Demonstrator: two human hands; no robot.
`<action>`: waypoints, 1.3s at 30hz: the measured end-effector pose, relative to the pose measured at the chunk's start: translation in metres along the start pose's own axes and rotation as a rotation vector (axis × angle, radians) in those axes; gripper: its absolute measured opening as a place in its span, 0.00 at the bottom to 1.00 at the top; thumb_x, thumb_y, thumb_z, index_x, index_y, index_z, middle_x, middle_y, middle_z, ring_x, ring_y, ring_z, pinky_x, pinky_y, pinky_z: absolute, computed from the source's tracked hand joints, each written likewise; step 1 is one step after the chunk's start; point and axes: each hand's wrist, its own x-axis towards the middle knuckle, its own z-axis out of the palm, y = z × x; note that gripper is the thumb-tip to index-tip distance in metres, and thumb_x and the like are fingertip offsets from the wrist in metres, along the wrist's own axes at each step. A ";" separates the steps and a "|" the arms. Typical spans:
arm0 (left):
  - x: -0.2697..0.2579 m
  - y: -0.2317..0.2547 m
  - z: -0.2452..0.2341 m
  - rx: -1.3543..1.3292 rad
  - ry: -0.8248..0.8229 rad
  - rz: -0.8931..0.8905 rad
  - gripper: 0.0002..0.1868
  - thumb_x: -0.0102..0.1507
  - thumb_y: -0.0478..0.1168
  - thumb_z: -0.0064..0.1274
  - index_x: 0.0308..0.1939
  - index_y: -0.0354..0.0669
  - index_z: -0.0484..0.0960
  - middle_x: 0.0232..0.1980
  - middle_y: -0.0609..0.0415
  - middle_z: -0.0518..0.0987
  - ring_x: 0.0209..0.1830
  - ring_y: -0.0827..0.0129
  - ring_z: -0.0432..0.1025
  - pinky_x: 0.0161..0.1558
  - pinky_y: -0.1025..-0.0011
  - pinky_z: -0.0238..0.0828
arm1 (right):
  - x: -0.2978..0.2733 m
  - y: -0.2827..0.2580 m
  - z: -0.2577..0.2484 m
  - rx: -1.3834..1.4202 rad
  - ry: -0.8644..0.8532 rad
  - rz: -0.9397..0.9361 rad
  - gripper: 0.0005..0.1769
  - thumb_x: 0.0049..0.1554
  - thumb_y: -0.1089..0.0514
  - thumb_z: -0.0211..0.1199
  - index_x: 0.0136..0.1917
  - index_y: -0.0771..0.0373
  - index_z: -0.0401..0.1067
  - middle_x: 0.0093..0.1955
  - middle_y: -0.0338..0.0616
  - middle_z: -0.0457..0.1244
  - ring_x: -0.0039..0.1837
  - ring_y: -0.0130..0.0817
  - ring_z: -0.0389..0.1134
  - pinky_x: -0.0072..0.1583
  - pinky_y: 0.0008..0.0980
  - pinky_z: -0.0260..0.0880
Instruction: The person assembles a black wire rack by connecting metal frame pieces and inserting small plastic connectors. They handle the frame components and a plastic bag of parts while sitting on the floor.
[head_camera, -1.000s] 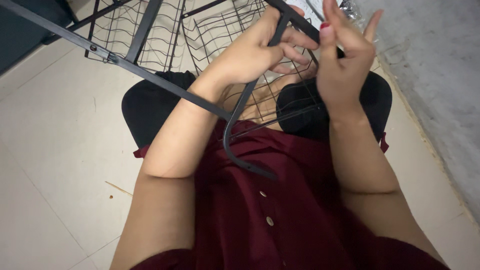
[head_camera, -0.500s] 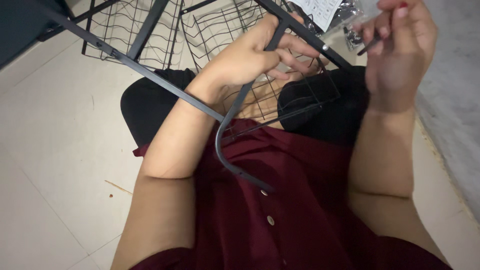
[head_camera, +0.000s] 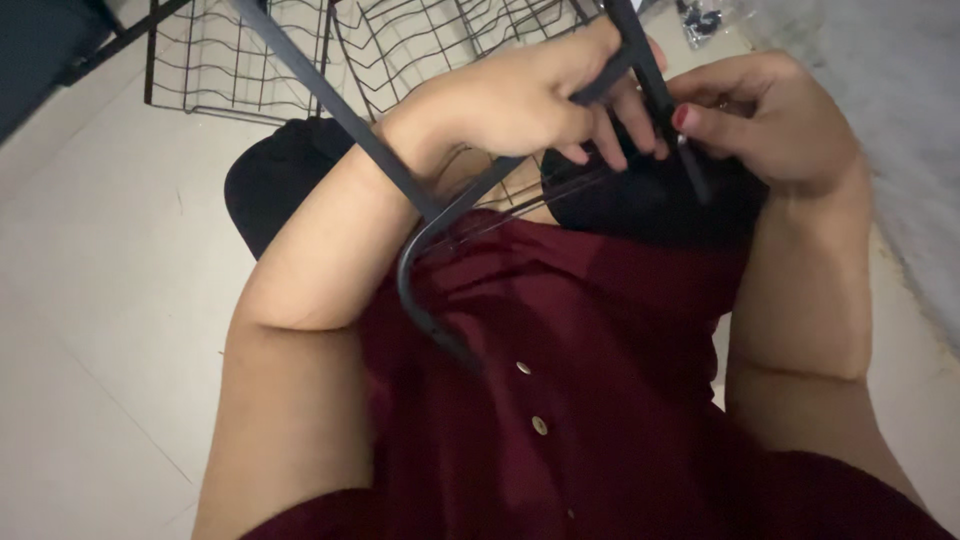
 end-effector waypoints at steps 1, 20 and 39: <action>0.004 0.002 0.002 0.003 -0.051 -0.006 0.34 0.63 0.27 0.42 0.74 0.38 0.54 0.59 0.46 0.85 0.54 0.65 0.85 0.51 0.69 0.83 | -0.005 0.003 -0.004 -0.046 0.008 0.025 0.14 0.61 0.60 0.66 0.59 0.69 0.77 0.43 0.41 0.70 0.37 0.18 0.62 0.37 0.19 0.59; 0.041 -0.040 0.016 -0.040 0.160 -0.106 0.28 0.73 0.52 0.34 0.68 0.39 0.75 0.43 0.55 0.88 0.37 0.75 0.83 0.40 0.77 0.80 | -0.048 0.071 0.033 0.064 0.405 -0.232 0.16 0.72 0.52 0.59 0.60 0.70 0.73 0.42 0.41 0.66 0.37 0.22 0.63 0.41 0.20 0.62; 0.012 -0.010 0.048 0.013 0.314 0.036 0.13 0.73 0.36 0.46 0.59 0.34 0.78 0.42 0.49 0.85 0.19 0.78 0.75 0.19 0.82 0.73 | -0.009 0.033 0.036 0.073 0.300 -0.484 0.15 0.73 0.56 0.63 0.59 0.75 0.74 0.48 0.46 0.69 0.44 0.25 0.69 0.45 0.20 0.67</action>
